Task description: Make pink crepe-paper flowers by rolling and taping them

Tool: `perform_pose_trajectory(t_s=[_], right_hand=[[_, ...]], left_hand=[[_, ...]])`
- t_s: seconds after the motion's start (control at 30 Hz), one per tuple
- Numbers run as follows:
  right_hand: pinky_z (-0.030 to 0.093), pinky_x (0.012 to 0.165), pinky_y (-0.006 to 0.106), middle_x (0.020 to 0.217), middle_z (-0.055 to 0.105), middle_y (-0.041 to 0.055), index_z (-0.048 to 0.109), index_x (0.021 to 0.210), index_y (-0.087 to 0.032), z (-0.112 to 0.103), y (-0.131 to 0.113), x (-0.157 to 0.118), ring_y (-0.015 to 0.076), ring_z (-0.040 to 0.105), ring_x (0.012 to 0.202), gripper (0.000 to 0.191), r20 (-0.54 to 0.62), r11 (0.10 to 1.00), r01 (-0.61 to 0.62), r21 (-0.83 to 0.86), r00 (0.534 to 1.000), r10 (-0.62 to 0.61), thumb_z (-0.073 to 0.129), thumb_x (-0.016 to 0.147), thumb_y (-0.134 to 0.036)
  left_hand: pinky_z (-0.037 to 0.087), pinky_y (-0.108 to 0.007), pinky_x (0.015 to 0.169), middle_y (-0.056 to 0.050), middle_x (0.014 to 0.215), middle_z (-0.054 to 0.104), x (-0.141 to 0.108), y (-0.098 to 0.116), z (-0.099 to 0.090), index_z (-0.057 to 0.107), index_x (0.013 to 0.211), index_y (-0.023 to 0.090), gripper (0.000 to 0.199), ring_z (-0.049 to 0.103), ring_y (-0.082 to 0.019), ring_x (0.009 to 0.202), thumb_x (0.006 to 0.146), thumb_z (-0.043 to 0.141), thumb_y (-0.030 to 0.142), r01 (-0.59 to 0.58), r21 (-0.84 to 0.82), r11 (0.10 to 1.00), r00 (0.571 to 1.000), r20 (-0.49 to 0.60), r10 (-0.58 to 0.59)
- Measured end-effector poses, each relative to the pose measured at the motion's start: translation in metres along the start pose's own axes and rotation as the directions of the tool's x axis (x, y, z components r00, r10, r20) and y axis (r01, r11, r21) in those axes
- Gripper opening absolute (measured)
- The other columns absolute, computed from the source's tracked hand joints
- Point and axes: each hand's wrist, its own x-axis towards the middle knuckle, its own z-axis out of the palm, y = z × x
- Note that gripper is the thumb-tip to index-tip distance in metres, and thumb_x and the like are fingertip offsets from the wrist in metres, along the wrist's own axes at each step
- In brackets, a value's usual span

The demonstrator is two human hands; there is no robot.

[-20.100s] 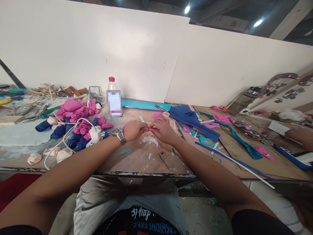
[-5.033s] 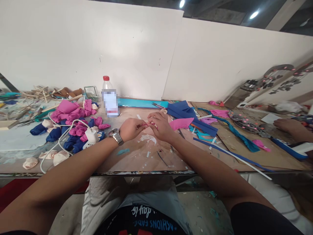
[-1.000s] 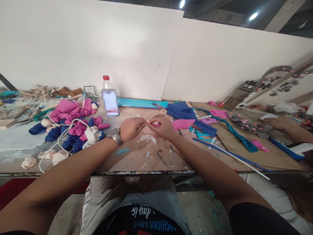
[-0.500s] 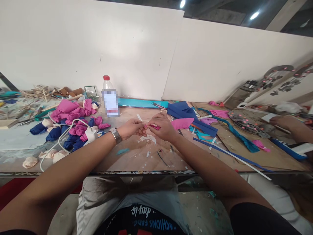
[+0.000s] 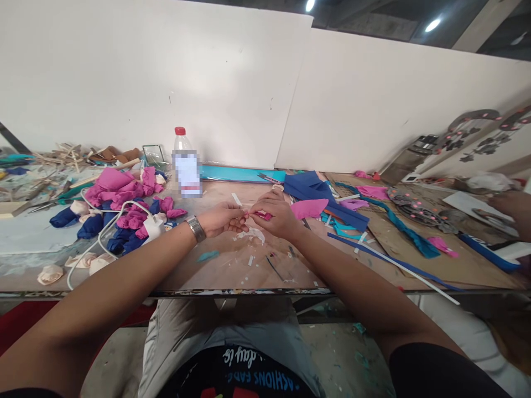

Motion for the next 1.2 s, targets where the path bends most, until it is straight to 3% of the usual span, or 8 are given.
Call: perform_pose_trajectory(t_s=[0.07,0.17,0.27,0.37,0.57,0.87,1.2], right_hand=[[0.043,0.095,0.044,0.084,0.078,0.0024,0.074,0.085,-0.026,0.001,0.0002,-0.0002,0.0223,0.068,0.089,0.01,-0.028,1.0,-0.015,0.008,0.999,0.015,0.068,0.092,-0.03],[0.045,0.092,0.042,0.084,0.077,0.0031,0.075,0.085,-0.025,0.0026,0.0004,-0.0004,0.0218,0.068,0.086,0.009,-0.076,0.999,-0.038,0.021,0.996,0.04,0.07,0.091,-0.03],[0.047,0.09,0.04,0.082,0.076,0.0033,0.075,0.084,-0.024,0.0038,0.0006,-0.0008,0.021,0.067,0.084,0.009,-0.122,0.997,-0.068,0.043,0.99,0.073,0.072,0.09,-0.031],[0.048,0.089,0.039,0.083,0.076,0.0033,0.075,0.086,-0.024,0.004,0.0009,-0.0015,0.0213,0.067,0.085,0.008,-0.115,0.993,-0.101,0.064,0.987,0.108,0.073,0.09,-0.031],[0.049,0.086,0.039,0.084,0.075,0.004,0.074,0.087,-0.024,0.0042,0.0038,-0.0016,0.0218,0.068,0.084,0.009,-0.094,0.992,-0.098,0.079,0.99,0.105,0.071,0.09,-0.032],[0.051,0.088,0.039,0.086,0.075,0.0041,0.072,0.087,-0.023,0.0059,0.004,-0.0017,0.022,0.069,0.084,0.009,-0.055,0.981,-0.155,0.115,0.985,0.162,0.071,0.088,-0.032],[0.049,0.089,0.041,0.086,0.077,0.0038,0.074,0.09,-0.024,0.0064,0.0061,-0.0019,0.0226,0.068,0.086,0.01,-0.094,0.993,-0.112,0.036,0.989,0.115,0.07,0.092,-0.034]], left_hand=[[0.054,-0.026,0.066,0.0,0.067,0.063,0.0017,-0.0018,-0.0005,0.064,0.082,0.014,0.041,0.073,-0.015,0.069,0.073,0.087,0.046,-0.055,0.063,0.996,0.998,-0.011,0.056],[0.053,-0.026,0.067,-0.002,0.07,0.066,0.0023,-0.0035,-0.0003,0.063,0.081,0.015,0.044,0.072,-0.016,0.069,0.082,0.077,0.056,-0.214,0.297,0.931,0.971,-0.036,0.234],[0.049,-0.027,0.068,-0.004,0.074,0.071,-0.0004,-0.003,0.0014,0.065,0.084,0.016,0.04,0.07,-0.016,0.07,0.095,0.06,0.054,-0.374,0.63,0.681,0.874,-0.008,0.487],[0.046,-0.028,0.071,-0.004,0.076,0.073,-0.0042,-0.0015,0.0034,0.068,0.09,0.018,0.034,0.067,-0.016,0.072,0.102,0.05,0.046,-0.402,0.834,0.378,0.766,0.08,0.638],[0.043,-0.029,0.071,-0.005,0.082,0.072,-0.0047,-0.0026,0.0018,0.068,0.096,0.02,0.026,0.065,-0.018,0.074,0.102,0.049,0.036,-0.378,0.911,0.163,0.71,0.172,0.683],[0.046,-0.031,0.078,-0.008,0.097,0.074,-0.0029,-0.005,-0.0029,0.069,0.103,0.021,0.028,0.067,-0.02,0.088,0.103,0.045,0.033,-0.364,0.931,0.024,0.688,0.251,0.681],[0.045,-0.031,0.078,-0.008,0.096,0.075,-0.0018,-0.0053,-0.0039,0.071,0.101,0.021,0.031,0.067,-0.02,0.088,0.104,0.045,0.037,-0.343,0.938,0.04,0.678,0.217,0.702]])
